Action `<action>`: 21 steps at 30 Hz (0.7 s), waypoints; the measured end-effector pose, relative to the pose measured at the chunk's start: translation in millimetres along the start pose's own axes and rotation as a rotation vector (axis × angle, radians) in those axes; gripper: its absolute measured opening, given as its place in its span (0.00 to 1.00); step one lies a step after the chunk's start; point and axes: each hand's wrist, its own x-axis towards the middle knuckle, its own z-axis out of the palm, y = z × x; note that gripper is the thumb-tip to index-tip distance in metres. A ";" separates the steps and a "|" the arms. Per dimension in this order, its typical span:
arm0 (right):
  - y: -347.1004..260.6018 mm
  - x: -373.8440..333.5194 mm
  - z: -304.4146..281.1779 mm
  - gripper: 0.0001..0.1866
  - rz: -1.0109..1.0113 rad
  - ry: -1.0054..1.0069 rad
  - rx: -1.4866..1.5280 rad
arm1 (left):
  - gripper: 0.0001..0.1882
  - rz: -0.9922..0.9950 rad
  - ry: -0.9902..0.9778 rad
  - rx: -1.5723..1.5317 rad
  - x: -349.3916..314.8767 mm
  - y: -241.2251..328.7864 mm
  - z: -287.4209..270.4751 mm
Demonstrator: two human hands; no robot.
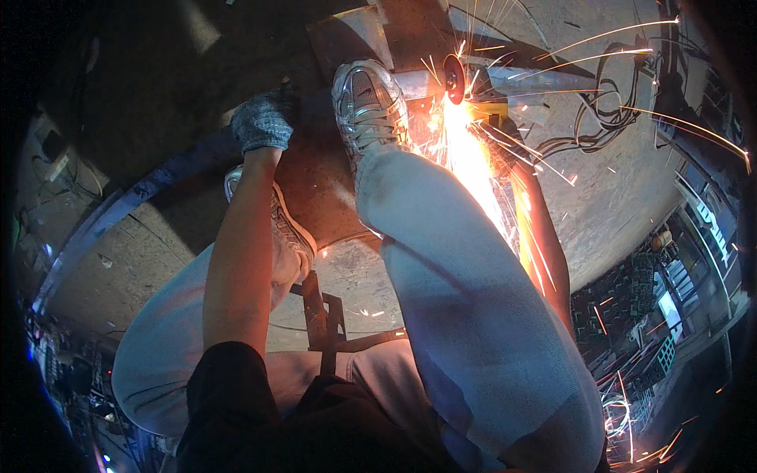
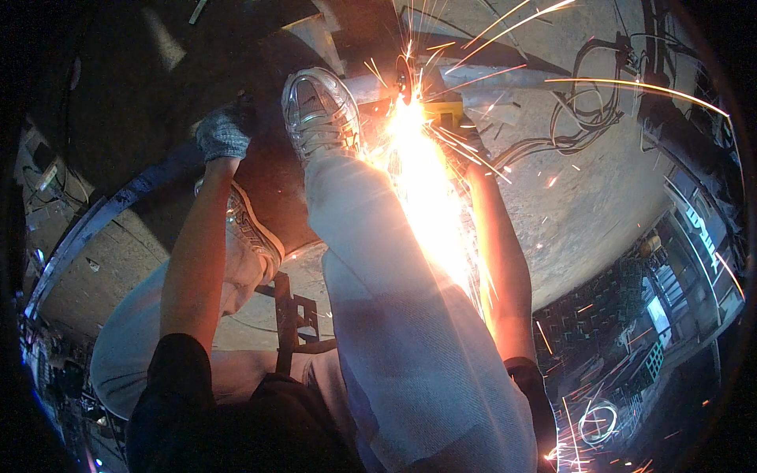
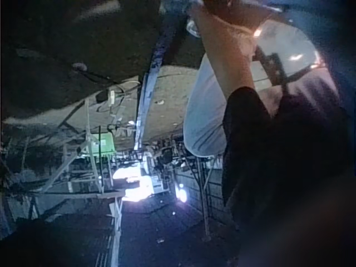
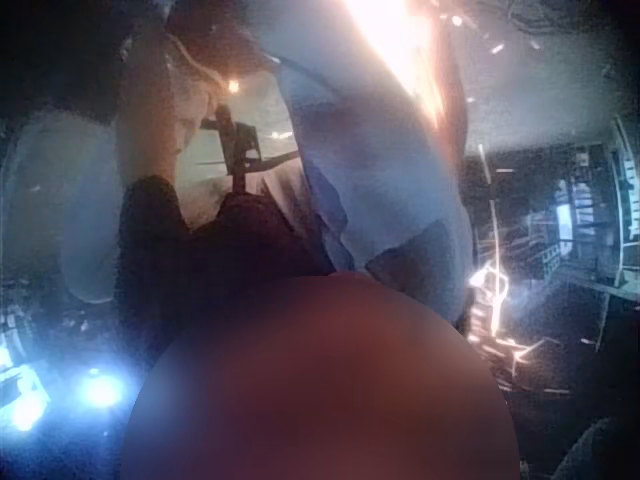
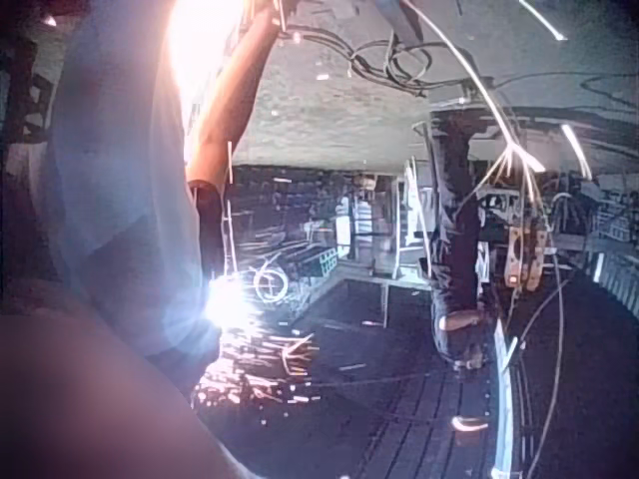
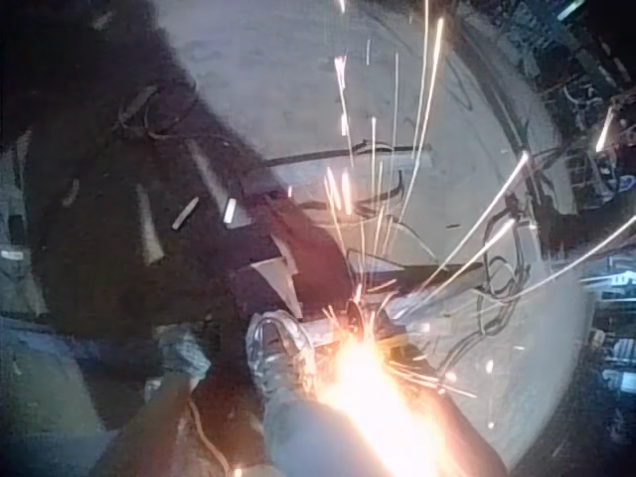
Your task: The person uses an angle grinder to cut a long metal bar into shorter pieces. They position the bar, cut it, then reposition and cut again, producing multiple segments.
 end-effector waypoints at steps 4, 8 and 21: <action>10.0 16.0 1.7 0.21 -0.046 0.068 -0.189 | 0.27 0.044 -0.031 0.037 -1.3 -2.2 -0.4; 11.4 12.7 -0.6 0.21 0.069 0.017 -0.211 | 0.27 0.066 -0.009 -0.022 -6.3 0.5 -9.6; 5.2 -0.3 3.1 0.24 0.250 0.069 0.198 | 0.23 0.067 0.009 0.056 -13.8 10.8 -17.5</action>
